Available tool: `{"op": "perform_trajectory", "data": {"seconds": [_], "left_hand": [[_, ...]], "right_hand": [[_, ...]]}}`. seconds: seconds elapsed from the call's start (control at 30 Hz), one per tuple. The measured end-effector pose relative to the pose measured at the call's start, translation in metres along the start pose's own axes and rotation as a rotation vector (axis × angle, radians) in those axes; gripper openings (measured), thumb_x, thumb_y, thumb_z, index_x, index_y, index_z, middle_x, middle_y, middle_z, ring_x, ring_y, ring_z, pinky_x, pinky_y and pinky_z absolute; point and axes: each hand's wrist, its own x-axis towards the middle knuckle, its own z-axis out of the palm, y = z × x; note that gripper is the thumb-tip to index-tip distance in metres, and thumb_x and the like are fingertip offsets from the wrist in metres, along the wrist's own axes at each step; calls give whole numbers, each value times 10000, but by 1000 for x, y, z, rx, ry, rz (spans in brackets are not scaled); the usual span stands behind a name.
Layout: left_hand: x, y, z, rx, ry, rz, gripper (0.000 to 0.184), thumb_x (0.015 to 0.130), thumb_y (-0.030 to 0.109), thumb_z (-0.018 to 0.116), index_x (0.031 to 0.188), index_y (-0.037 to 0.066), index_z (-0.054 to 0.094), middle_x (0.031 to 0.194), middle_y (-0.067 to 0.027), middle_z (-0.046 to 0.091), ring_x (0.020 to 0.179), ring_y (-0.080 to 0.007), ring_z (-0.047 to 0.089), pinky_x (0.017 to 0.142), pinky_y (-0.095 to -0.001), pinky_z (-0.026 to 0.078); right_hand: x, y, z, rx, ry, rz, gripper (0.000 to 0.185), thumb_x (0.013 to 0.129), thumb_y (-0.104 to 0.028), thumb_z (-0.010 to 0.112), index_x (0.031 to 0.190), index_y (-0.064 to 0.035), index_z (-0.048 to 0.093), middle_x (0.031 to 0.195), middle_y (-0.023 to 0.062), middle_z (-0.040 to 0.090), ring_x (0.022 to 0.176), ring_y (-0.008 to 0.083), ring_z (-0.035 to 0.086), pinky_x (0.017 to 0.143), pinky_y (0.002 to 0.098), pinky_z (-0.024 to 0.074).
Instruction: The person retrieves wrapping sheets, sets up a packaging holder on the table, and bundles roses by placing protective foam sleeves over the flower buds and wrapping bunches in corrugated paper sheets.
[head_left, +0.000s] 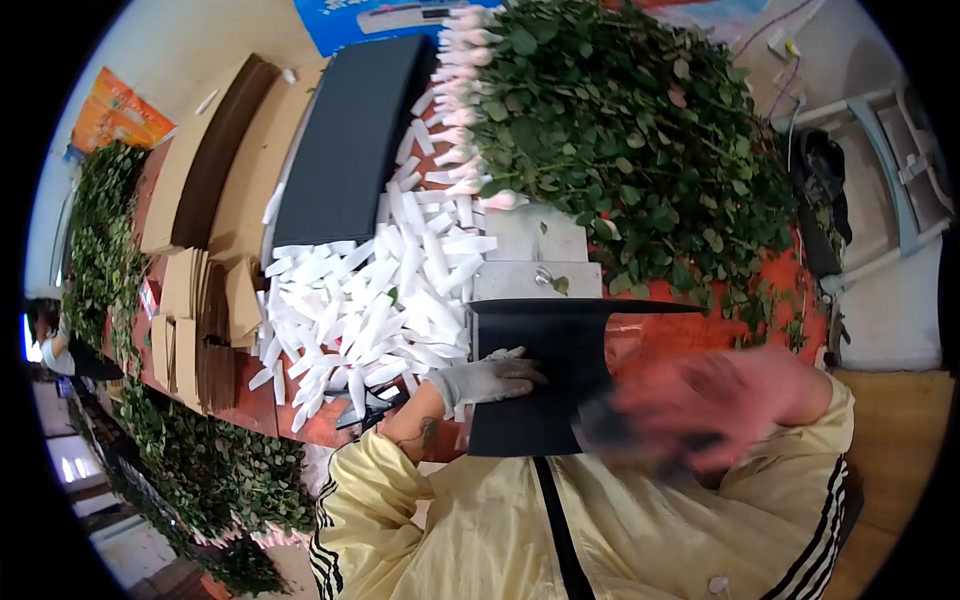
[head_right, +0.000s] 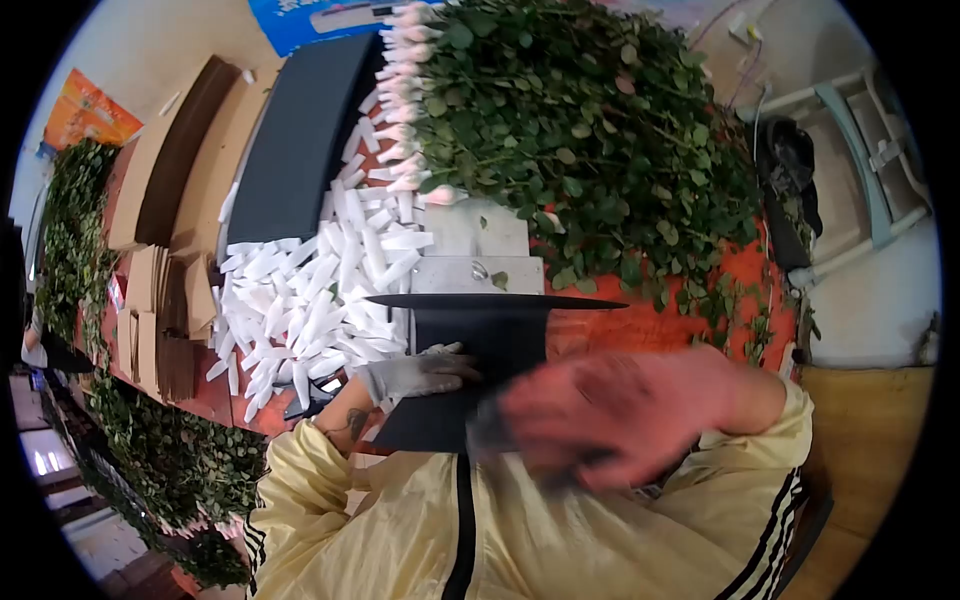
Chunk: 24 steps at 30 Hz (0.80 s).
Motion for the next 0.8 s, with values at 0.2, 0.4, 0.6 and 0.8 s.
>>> {"op": "perform_trajectory", "data": {"seconds": [0.2, 0.4, 0.6, 0.8], "left_hand": [[-1, 27, -19, -131, -22, -106, 307, 881, 136, 362, 1094, -30, 509, 1247, -209, 450, 1220, -325, 388, 1068, -478, 210], [-5, 18, -4, -270, -59, -237, 290, 921, 95, 325, 1142, -5, 484, 1271, -196, 435, 1217, -328, 381, 1082, -469, 182], [-5, 10, 6, -228, 57, -372, 284, 918, 165, 421, 1128, 12, 535, 1154, -169, 544, 1133, -256, 474, 1039, -380, 292], [-4, 14, 2, 181, -259, -277, 304, 796, 189, 496, 1064, 63, 564, 1063, -96, 591, 1013, -241, 530, 909, -360, 397]], "right_hand": [[-43, 133, 108, 16, -11, 576, 451, 889, -314, 415, 1294, -116, 407, 1338, 139, 390, 1179, 282, 435, 1006, 387, 326], [-106, 123, 87, -335, -765, 1177, 208, 692, -267, 613, 839, -128, 659, 872, 40, 644, 805, 197, 605, 650, 357, 458], [-65, 35, 11, 364, 152, 277, 380, 800, -365, 556, 1040, -74, 595, 1010, 117, 610, 946, 283, 572, 841, 362, 435], [37, 186, 146, -48, 301, 342, 433, 800, -249, 553, 1189, -65, 498, 1277, 154, 425, 1161, 308, 427, 954, 386, 352]]}}
